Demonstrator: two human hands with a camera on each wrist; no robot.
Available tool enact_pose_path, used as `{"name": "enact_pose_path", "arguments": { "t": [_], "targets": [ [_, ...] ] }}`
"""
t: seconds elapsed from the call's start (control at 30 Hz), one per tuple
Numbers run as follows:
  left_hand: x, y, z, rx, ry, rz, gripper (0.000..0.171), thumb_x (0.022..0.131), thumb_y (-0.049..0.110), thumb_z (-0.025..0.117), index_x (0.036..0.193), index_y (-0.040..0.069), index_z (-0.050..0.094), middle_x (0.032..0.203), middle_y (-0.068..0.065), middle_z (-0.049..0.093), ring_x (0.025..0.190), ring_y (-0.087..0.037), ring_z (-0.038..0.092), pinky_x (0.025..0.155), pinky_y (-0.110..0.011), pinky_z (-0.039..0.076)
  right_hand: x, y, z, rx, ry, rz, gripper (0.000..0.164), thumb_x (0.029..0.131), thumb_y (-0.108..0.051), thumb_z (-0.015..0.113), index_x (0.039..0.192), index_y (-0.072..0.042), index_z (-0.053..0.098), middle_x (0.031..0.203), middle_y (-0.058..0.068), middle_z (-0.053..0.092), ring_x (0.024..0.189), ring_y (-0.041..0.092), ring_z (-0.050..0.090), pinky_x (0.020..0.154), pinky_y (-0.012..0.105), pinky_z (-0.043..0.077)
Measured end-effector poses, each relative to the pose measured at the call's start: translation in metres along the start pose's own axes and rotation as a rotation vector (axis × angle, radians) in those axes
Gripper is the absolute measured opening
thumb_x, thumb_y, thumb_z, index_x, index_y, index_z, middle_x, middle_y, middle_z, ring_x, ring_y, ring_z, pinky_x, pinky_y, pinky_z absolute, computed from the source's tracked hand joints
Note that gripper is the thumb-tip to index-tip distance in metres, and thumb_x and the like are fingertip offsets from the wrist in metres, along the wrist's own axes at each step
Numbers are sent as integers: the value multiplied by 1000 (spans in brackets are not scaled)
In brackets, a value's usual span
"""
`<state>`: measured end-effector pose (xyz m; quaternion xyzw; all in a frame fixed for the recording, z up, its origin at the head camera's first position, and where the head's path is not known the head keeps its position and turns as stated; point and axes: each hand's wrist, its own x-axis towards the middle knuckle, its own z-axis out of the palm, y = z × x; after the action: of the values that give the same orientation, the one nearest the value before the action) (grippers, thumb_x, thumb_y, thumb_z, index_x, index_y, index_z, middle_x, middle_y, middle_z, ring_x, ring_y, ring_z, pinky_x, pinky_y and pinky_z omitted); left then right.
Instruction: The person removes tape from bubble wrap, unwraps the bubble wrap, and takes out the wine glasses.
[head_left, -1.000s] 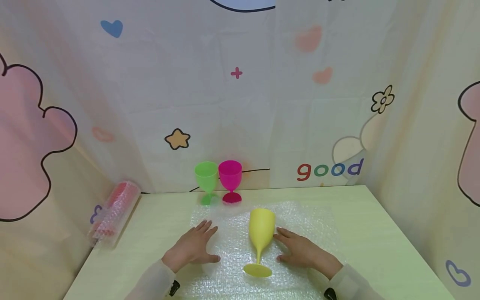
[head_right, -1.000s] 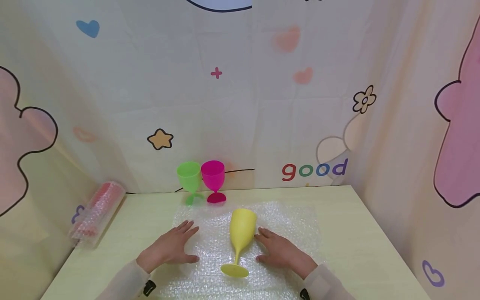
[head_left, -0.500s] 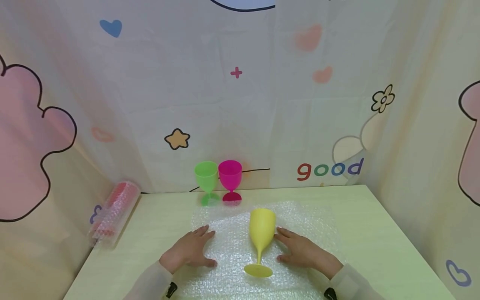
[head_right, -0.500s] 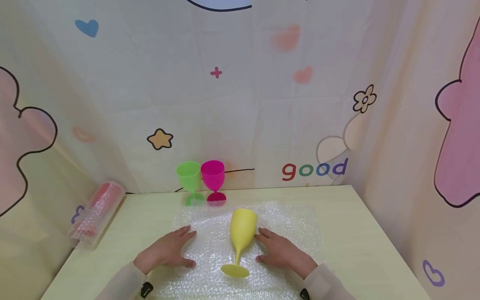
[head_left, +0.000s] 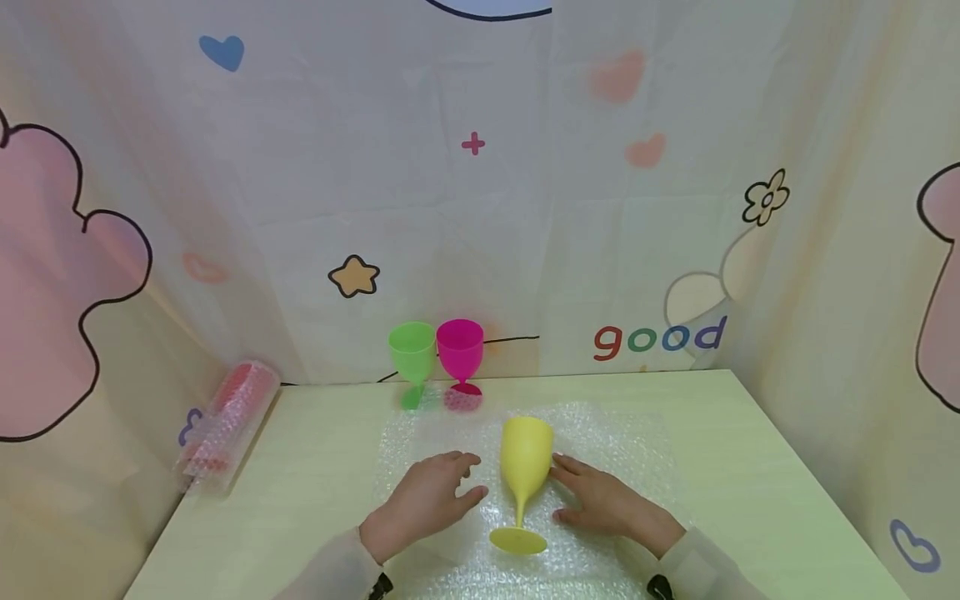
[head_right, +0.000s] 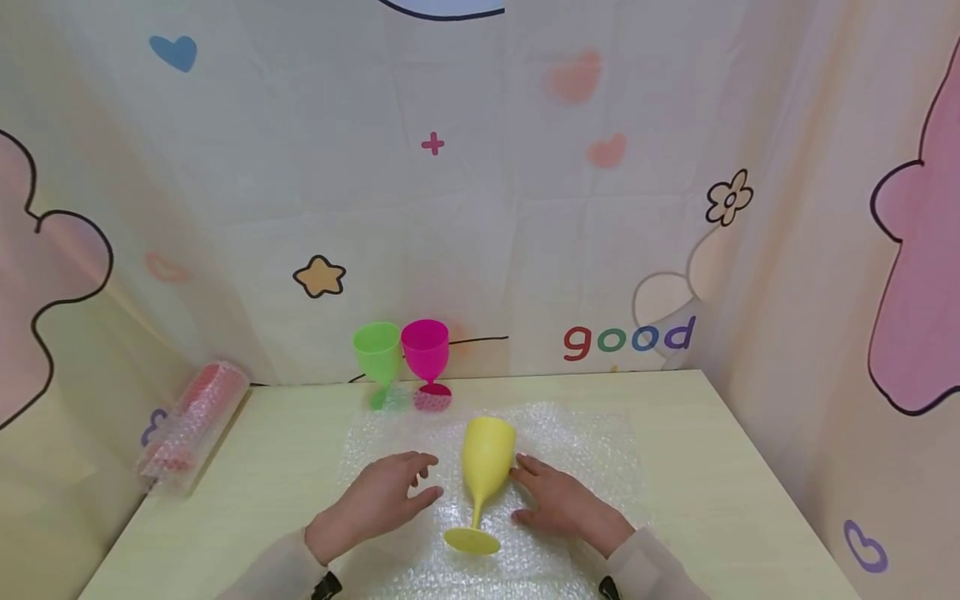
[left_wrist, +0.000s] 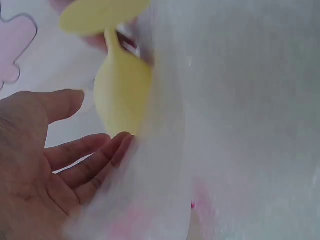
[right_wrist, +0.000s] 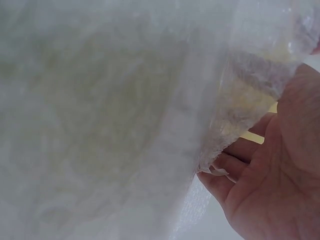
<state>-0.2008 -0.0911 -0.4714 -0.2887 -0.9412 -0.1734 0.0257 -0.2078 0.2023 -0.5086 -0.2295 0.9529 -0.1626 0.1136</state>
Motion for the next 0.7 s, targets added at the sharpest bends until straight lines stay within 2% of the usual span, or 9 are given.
{"name": "enact_pose_path", "arguments": {
  "t": [0.17, 0.3, 0.53, 0.7],
  "targets": [
    [6, 21, 21, -68, -26, 21, 27, 91, 40, 66, 91, 14, 72, 72, 9, 65, 62, -2, 53, 55, -21, 44, 1, 2, 1, 6, 16, -16, 72, 88, -42, 71, 149, -15, 43, 158, 13, 36, 140, 37, 43, 108, 54, 42],
    [11, 32, 31, -133, -59, -6, 32, 90, 44, 67, 71, 18, 69, 59, 15, 57, 52, 0, 46, 47, -19, 39, 1, 3, 2, 5, 29, -25, 74, 87, -41, 72, 150, -15, 41, 158, 13, 36, 140, 37, 43, 108, 54, 42],
    [19, 39, 41, -222, -122, -147, 42, 84, 54, 69, 56, 23, 62, 50, 14, 50, 47, -3, 43, 43, -22, 35, 1, 1, 2, 8, 21, -25, 78, 87, -42, 72, 152, -15, 38, 159, 11, 35, 141, 37, 42, 109, 54, 42],
    [24, 39, 49, -273, -138, -164, 45, 81, 55, 71, 52, 23, 61, 47, 14, 46, 45, -3, 39, 41, -22, 32, 1, 2, 2, -6, 20, -14, 78, 87, -43, 72, 152, -17, 38, 159, 10, 36, 141, 36, 42, 108, 54, 43]
  ]
}}
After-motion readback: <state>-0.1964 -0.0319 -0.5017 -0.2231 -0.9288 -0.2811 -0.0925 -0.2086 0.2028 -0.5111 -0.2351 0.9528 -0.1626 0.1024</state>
